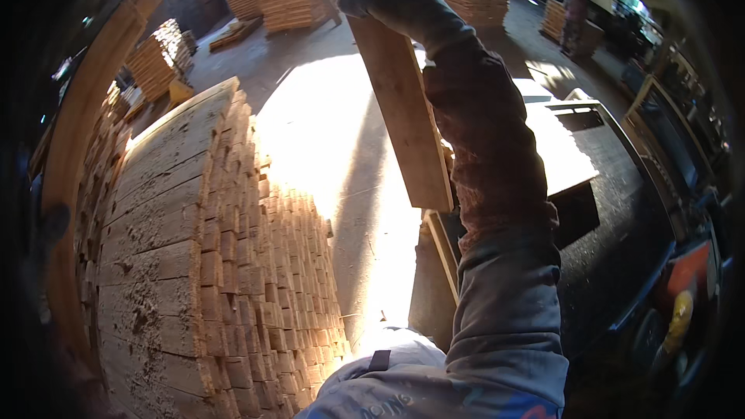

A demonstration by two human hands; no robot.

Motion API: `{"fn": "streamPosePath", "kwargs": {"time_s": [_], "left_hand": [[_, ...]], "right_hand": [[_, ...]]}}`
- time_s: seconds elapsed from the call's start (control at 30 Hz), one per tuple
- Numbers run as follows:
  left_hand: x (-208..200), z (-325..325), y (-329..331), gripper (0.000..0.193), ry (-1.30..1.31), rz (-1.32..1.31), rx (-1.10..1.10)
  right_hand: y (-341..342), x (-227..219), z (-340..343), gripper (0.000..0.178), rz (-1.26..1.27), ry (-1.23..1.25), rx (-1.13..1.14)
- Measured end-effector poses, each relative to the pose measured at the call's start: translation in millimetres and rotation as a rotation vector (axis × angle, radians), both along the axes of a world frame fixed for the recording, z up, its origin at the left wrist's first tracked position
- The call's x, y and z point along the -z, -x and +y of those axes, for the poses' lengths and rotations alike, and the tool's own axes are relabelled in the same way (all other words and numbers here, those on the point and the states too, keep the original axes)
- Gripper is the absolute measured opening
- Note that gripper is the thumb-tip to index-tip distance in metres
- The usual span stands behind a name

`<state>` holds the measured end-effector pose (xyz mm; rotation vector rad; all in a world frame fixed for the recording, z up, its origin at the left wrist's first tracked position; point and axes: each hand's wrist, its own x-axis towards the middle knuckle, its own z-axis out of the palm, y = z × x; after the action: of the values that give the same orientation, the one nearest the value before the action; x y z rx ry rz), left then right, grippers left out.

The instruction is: The person repeatedly picks up small wooden planks from a large stack and places them onto a conveyor or machine table. The person handles the planks by hand, moving them from the source stack to the machine area in a repetitive cycle.

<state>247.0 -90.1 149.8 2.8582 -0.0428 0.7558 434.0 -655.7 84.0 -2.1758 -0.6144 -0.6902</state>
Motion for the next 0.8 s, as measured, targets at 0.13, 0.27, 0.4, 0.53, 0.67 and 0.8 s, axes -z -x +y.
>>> {"fn": "streamPosePath", "kwargs": {"time_s": [0.13,0.27,0.4,0.53,0.67,0.8], "left_hand": [[7,-131,-29,0.084,0.028,0.142,0.336],[57,-280,-102,0.073,0.229,0.516,0.863],[118,-401,-128,0.049,0.192,0.648,0.921],[189,-518,-129,0.051,0.057,0.73,0.953],[231,-572,-108,0.068,0.019,0.829,0.938],[272,-632,-83,0.062,0.182,1.03,0.941]], "right_hand": [[95,95,-124,0.048,0.234,-0.409,0.333],[225,208,-297,0.075,0.523,-0.678,1.067],[258,325,-388,0.086,0.697,-0.493,1.62],[223,381,-412,0.08,0.836,-0.654,1.747],[141,357,-382,0.112,1.04,-0.79,1.543],[186,374,-384,0.121,0.532,-1.461,0.918]]}}
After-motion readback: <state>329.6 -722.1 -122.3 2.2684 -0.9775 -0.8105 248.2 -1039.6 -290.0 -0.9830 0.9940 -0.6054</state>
